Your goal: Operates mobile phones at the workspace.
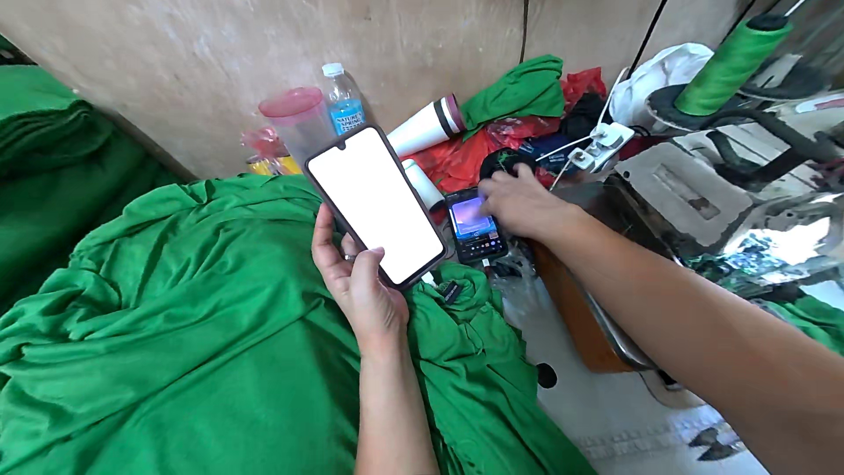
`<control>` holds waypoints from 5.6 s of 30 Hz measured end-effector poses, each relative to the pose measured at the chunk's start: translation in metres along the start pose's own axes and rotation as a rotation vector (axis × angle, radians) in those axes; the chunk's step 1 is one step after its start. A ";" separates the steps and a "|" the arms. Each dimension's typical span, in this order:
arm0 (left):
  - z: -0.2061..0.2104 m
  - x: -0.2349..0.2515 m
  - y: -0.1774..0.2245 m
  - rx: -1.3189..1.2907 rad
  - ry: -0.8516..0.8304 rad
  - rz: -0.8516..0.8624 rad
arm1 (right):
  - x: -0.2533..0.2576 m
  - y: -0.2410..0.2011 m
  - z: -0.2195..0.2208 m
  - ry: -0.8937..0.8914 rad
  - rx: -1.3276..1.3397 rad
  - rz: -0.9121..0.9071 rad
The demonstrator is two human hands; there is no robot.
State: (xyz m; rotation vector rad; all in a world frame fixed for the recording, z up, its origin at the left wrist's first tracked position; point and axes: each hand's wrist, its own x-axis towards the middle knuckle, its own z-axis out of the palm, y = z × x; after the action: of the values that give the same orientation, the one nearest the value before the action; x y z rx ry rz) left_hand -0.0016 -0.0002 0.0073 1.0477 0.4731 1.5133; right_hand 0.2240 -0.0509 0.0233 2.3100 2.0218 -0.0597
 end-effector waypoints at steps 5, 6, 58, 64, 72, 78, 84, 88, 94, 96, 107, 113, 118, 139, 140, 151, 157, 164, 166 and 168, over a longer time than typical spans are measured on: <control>0.000 0.000 0.000 0.004 0.003 0.002 | 0.001 0.001 -0.002 0.024 -0.049 0.099; 0.000 0.000 0.000 0.008 0.001 0.001 | 0.000 0.000 -0.003 0.001 -0.041 0.102; 0.000 0.001 0.000 0.009 -0.017 0.011 | -0.002 -0.002 0.003 -0.071 0.210 -0.190; 0.000 0.001 0.000 0.007 -0.008 0.010 | -0.003 -0.002 -0.002 -0.058 0.215 -0.131; 0.001 0.001 0.000 0.006 0.006 0.013 | -0.002 -0.005 -0.004 -0.107 0.086 -0.038; 0.000 0.000 0.000 -0.001 -0.009 0.012 | -0.001 -0.007 -0.003 -0.149 0.035 -0.031; 0.000 0.001 0.000 0.016 -0.008 0.012 | -0.002 -0.004 -0.006 0.001 0.131 0.013; 0.001 0.001 -0.001 0.022 0.000 0.008 | 0.001 0.000 -0.001 0.019 0.124 0.060; 0.002 0.002 -0.001 0.026 0.018 0.001 | 0.001 -0.004 -0.005 -0.054 0.097 0.112; 0.002 0.002 -0.001 0.033 0.020 0.004 | 0.002 -0.005 -0.006 -0.083 0.087 0.111; 0.001 0.002 -0.003 0.043 0.017 0.004 | -0.004 -0.008 -0.003 -0.081 0.079 0.004; 0.000 0.001 -0.002 0.039 0.000 0.009 | -0.004 -0.008 0.003 -0.030 0.079 -0.039; 0.000 0.002 -0.002 0.034 0.000 0.012 | -0.004 -0.003 -0.005 0.022 0.109 -0.035; 0.001 0.003 -0.003 0.034 0.000 0.012 | -0.006 -0.002 -0.008 -0.141 0.120 0.056; 0.000 0.003 -0.003 0.039 -0.001 0.014 | -0.007 -0.002 -0.007 -0.139 0.120 0.034; 0.001 0.003 -0.002 0.029 -0.003 0.013 | -0.007 -0.007 -0.012 -0.117 0.076 -0.015; 0.000 0.003 -0.004 0.024 -0.004 0.017 | -0.003 0.000 -0.004 -0.059 0.095 0.015; -0.001 0.003 -0.004 0.016 -0.005 0.016 | -0.003 -0.001 -0.006 -0.084 0.111 0.058; -0.001 0.003 -0.004 0.015 -0.004 0.012 | -0.004 -0.001 -0.007 -0.082 0.117 0.070; -0.001 0.003 -0.004 0.015 -0.008 0.015 | -0.004 -0.001 -0.009 -0.090 0.117 0.078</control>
State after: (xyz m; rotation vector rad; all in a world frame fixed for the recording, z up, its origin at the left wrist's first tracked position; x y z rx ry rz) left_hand 0.0000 0.0039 0.0045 1.0702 0.4729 1.5203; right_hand 0.2227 -0.0540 0.0321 2.4054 1.9327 -0.2799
